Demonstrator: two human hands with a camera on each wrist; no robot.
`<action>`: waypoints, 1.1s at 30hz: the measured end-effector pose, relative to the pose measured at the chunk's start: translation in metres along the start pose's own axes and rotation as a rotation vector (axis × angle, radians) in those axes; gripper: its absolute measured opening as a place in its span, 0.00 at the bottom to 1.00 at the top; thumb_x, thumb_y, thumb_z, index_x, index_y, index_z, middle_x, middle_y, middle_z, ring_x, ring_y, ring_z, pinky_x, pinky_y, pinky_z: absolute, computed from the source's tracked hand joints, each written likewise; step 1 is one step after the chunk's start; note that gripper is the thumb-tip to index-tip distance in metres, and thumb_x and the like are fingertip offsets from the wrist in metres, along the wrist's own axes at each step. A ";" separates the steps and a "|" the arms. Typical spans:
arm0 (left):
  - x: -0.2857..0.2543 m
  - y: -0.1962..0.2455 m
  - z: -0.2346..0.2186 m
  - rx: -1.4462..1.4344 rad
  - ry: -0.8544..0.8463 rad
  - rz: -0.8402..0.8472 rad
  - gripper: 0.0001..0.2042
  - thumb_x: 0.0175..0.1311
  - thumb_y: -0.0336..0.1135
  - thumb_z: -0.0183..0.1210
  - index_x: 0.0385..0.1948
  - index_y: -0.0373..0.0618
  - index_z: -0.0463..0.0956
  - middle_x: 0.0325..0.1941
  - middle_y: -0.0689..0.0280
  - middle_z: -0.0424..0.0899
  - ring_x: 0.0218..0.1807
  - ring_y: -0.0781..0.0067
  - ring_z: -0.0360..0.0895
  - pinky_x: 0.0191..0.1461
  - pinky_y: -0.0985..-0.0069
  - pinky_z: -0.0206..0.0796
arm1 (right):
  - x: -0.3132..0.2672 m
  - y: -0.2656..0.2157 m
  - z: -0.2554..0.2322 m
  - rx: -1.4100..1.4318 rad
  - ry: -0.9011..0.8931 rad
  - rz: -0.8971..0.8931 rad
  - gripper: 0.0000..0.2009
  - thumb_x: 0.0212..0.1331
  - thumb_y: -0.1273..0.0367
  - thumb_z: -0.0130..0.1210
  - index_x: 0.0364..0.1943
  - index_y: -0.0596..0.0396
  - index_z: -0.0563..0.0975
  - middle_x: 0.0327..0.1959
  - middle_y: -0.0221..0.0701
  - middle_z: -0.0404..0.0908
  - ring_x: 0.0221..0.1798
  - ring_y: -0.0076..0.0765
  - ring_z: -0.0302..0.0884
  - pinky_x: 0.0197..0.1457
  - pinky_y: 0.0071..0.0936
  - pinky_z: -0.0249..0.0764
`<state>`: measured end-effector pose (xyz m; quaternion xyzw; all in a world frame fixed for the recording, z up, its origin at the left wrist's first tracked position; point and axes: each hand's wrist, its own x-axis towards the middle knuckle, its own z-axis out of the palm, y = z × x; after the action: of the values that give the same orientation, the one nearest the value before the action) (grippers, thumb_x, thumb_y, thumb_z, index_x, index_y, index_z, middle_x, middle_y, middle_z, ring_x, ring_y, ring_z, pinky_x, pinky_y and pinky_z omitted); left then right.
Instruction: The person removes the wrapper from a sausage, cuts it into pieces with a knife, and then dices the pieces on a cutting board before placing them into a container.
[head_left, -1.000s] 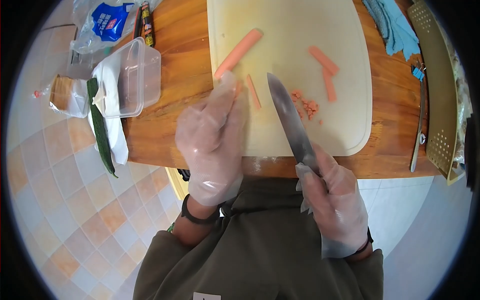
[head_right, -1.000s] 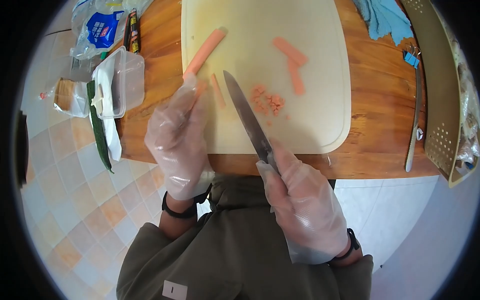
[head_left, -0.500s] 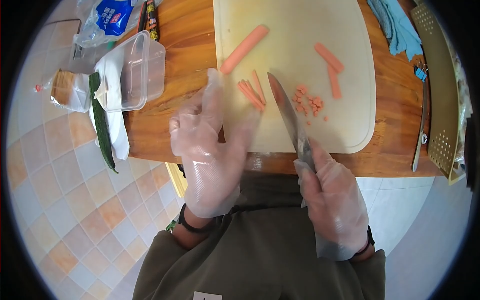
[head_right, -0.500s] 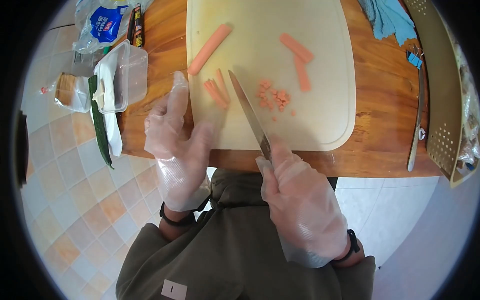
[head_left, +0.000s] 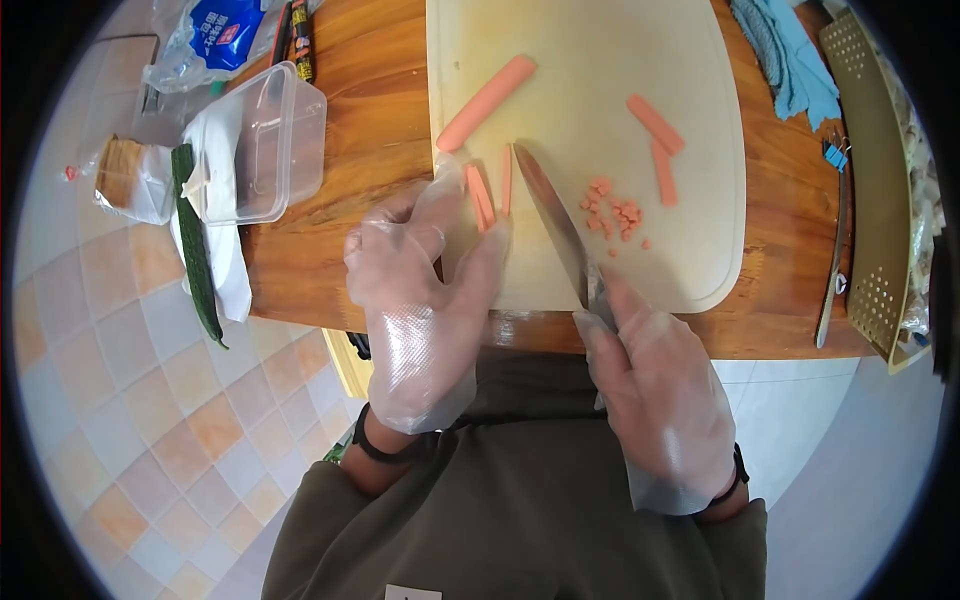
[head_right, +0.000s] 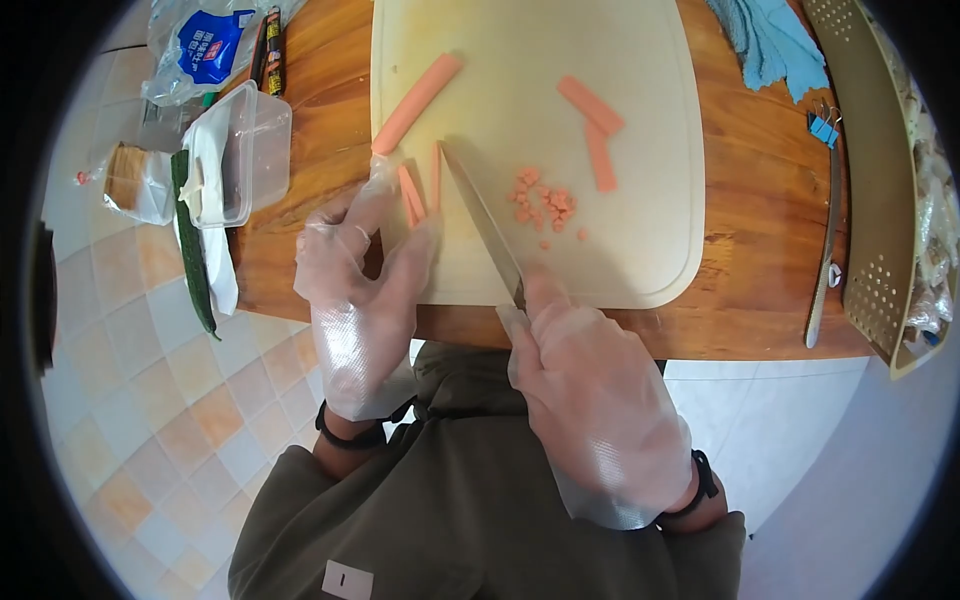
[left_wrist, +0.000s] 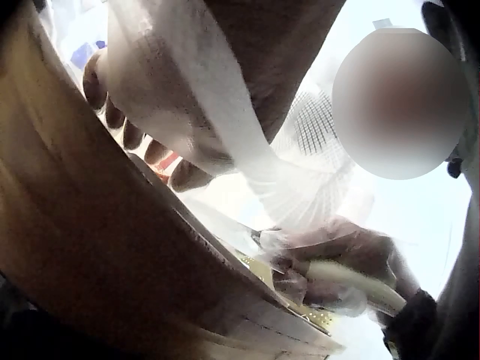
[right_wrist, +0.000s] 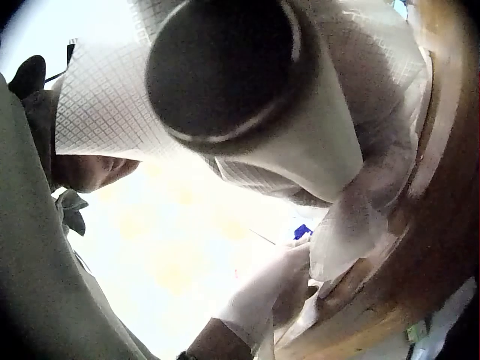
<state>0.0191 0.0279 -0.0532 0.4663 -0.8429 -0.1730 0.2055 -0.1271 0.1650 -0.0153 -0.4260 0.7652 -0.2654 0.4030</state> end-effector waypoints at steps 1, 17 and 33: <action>0.001 0.001 -0.001 -0.022 0.011 0.014 0.20 0.59 0.36 0.72 0.53 0.42 0.86 0.50 0.51 0.84 0.54 0.46 0.77 0.63 0.53 0.66 | 0.002 -0.002 0.000 -0.019 -0.016 0.028 0.20 0.72 0.69 0.60 0.66 0.60 0.76 0.39 0.49 0.84 0.42 0.59 0.81 0.46 0.50 0.75; 0.003 -0.011 0.012 0.002 0.063 0.142 0.16 0.61 0.36 0.71 0.50 0.42 0.87 0.52 0.52 0.84 0.56 0.53 0.78 0.64 0.56 0.61 | -0.006 -0.004 -0.013 0.063 -0.196 0.125 0.22 0.72 0.72 0.57 0.69 0.58 0.73 0.29 0.47 0.79 0.32 0.48 0.81 0.39 0.41 0.74; 0.006 -0.007 0.011 0.072 0.006 0.255 0.17 0.56 0.31 0.72 0.49 0.46 0.87 0.49 0.57 0.81 0.55 0.53 0.76 0.59 0.56 0.65 | -0.017 0.005 -0.006 0.118 0.102 0.059 0.20 0.72 0.74 0.57 0.67 0.61 0.76 0.30 0.40 0.79 0.30 0.39 0.73 0.40 0.34 0.72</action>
<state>0.0159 0.0203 -0.0654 0.3627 -0.9004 -0.1135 0.2115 -0.1290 0.1823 -0.0092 -0.3648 0.7800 -0.3197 0.3955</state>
